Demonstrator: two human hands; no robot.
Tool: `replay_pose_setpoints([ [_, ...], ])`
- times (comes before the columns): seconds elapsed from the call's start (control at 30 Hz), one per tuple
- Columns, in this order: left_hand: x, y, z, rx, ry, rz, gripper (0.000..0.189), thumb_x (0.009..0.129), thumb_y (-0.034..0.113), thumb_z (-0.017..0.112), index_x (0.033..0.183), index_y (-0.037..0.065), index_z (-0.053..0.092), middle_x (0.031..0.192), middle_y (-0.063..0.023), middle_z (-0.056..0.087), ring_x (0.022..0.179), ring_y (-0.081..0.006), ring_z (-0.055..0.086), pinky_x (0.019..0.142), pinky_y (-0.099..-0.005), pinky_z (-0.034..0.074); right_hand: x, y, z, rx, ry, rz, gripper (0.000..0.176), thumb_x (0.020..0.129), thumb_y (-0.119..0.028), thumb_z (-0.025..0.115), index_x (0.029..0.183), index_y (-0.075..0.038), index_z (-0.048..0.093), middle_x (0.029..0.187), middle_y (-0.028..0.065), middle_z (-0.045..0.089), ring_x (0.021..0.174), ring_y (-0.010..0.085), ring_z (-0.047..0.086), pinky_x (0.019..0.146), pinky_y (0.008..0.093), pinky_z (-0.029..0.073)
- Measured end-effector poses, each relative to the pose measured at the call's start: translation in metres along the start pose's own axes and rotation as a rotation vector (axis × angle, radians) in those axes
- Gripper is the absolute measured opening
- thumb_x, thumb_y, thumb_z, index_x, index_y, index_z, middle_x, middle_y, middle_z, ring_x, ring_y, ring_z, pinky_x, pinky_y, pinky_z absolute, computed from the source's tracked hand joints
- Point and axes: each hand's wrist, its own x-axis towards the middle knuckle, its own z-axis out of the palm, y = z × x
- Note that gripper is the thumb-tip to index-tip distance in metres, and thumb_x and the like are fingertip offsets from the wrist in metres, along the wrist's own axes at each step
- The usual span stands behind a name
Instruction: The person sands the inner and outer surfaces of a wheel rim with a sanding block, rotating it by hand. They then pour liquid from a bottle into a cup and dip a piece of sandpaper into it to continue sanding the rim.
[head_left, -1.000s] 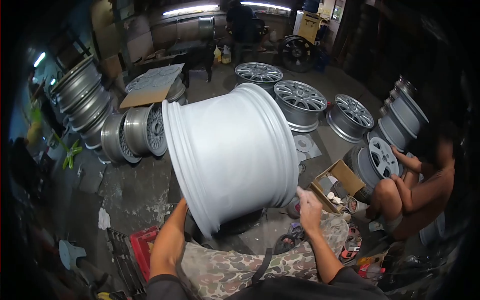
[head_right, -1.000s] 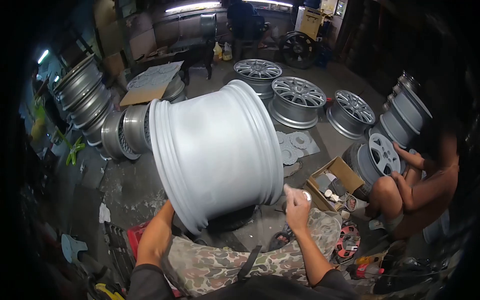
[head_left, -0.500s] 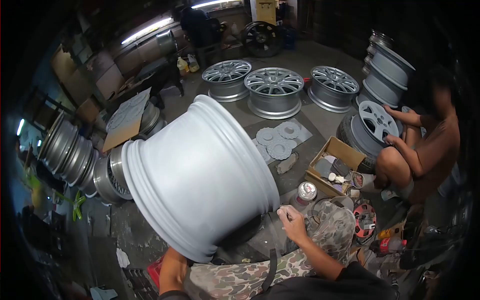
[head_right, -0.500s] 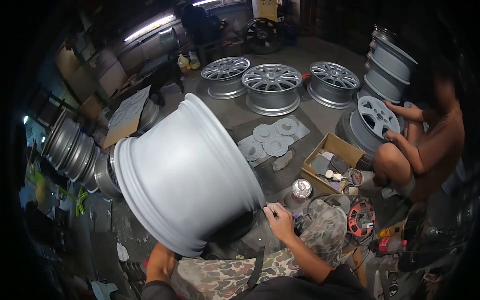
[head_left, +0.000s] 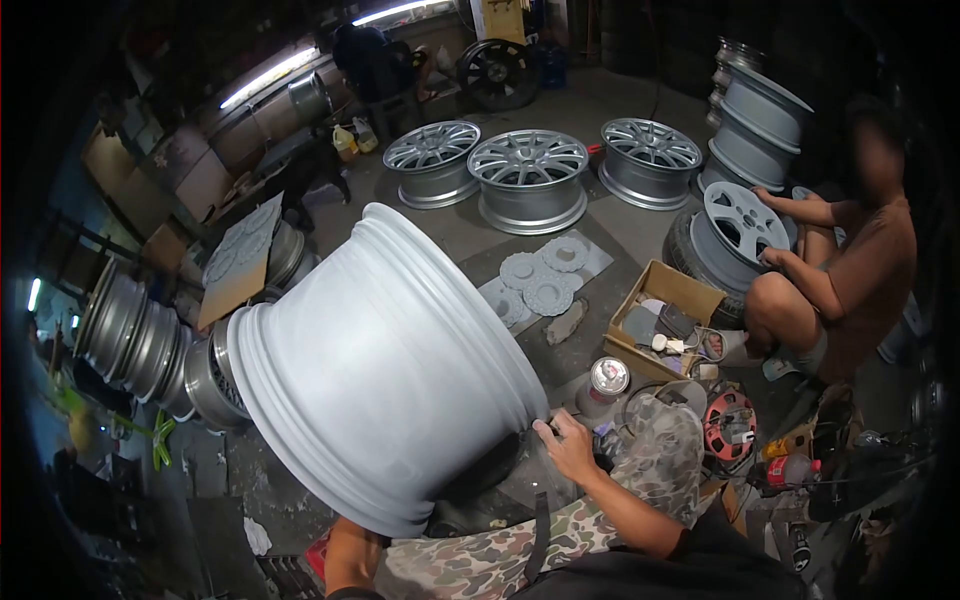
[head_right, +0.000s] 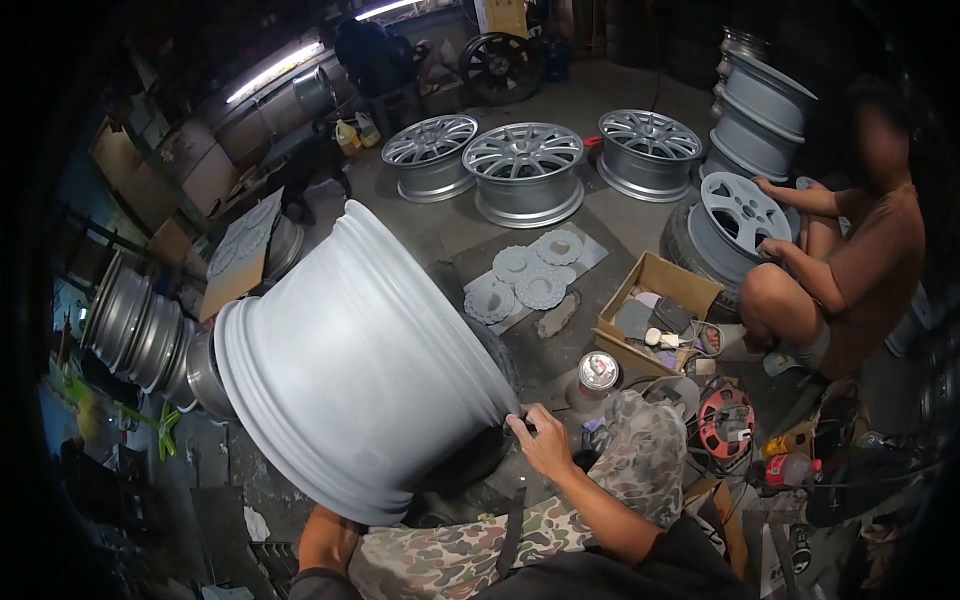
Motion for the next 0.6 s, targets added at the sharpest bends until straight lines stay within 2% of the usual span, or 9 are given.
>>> replay_pose_setpoints([
  [0.23, 0.011, 0.002, 0.003, 0.007, -0.024, 0.029, 0.049, 0.094, 0.033, 0.063, 0.121, -0.008, 0.066, 0.109, -0.0289, 0.072, 0.102, -0.0367, 0.072, 0.089, -0.0450, 0.054, 0.000, 0.009, 0.016, 0.071, 0.016, 0.036, 0.030, 0.099, -0.025, 0.065, 0.108, 0.004, 0.065, 0.102, 0.0251, 0.068, 0.098, 0.0432, 0.067, 0.084, 0.0435, 0.051],
  [0.43, 0.043, 0.017, 0.018, 0.019, -0.104, 0.088, 0.049, 0.094, 0.033, 0.063, 0.120, -0.009, 0.066, 0.109, -0.0289, 0.072, 0.102, -0.0368, 0.072, 0.089, -0.0450, 0.054, 0.008, 0.005, 0.016, 0.062, 0.117, 0.048, 0.029, 0.098, -0.025, 0.066, 0.098, 0.004, 0.063, 0.089, 0.0244, 0.066, 0.084, 0.0408, 0.066, 0.076, 0.0442, 0.050],
  [0.5, 0.052, 0.018, 0.023, 0.024, -0.129, 0.105, 0.049, 0.094, 0.033, 0.063, 0.120, -0.009, 0.066, 0.108, -0.0289, 0.072, 0.102, -0.0368, 0.072, 0.089, -0.0451, 0.054, 0.016, -0.001, 0.018, 0.038, 0.237, 0.041, 0.033, 0.097, -0.025, 0.068, 0.085, 0.004, 0.057, 0.078, 0.0235, 0.058, 0.070, 0.0380, 0.058, 0.068, 0.0457, 0.046],
  [0.53, 0.055, 0.018, 0.025, 0.028, -0.138, 0.113, 0.049, 0.094, 0.033, 0.063, 0.120, -0.009, 0.066, 0.108, -0.0289, 0.072, 0.102, -0.0368, 0.072, 0.089, -0.0451, 0.054, 0.022, -0.005, 0.016, 0.023, 0.283, 0.000, 0.041, 0.096, -0.025, 0.070, 0.076, 0.003, 0.047, 0.070, 0.0232, 0.047, 0.061, 0.0359, 0.047, 0.061, 0.0464, 0.040],
  [0.6, 0.063, 0.019, 0.027, 0.033, -0.154, 0.125, 0.049, 0.094, 0.033, 0.063, 0.120, -0.009, 0.066, 0.108, -0.0289, 0.072, 0.102, -0.0369, 0.072, 0.089, -0.0451, 0.054, 0.036, -0.041, 0.001, -0.037, 0.298, -0.078, 0.045, 0.096, -0.024, 0.071, 0.073, 0.003, 0.042, 0.067, 0.0228, 0.041, 0.058, 0.0355, 0.037, 0.058, 0.0462, 0.036],
])
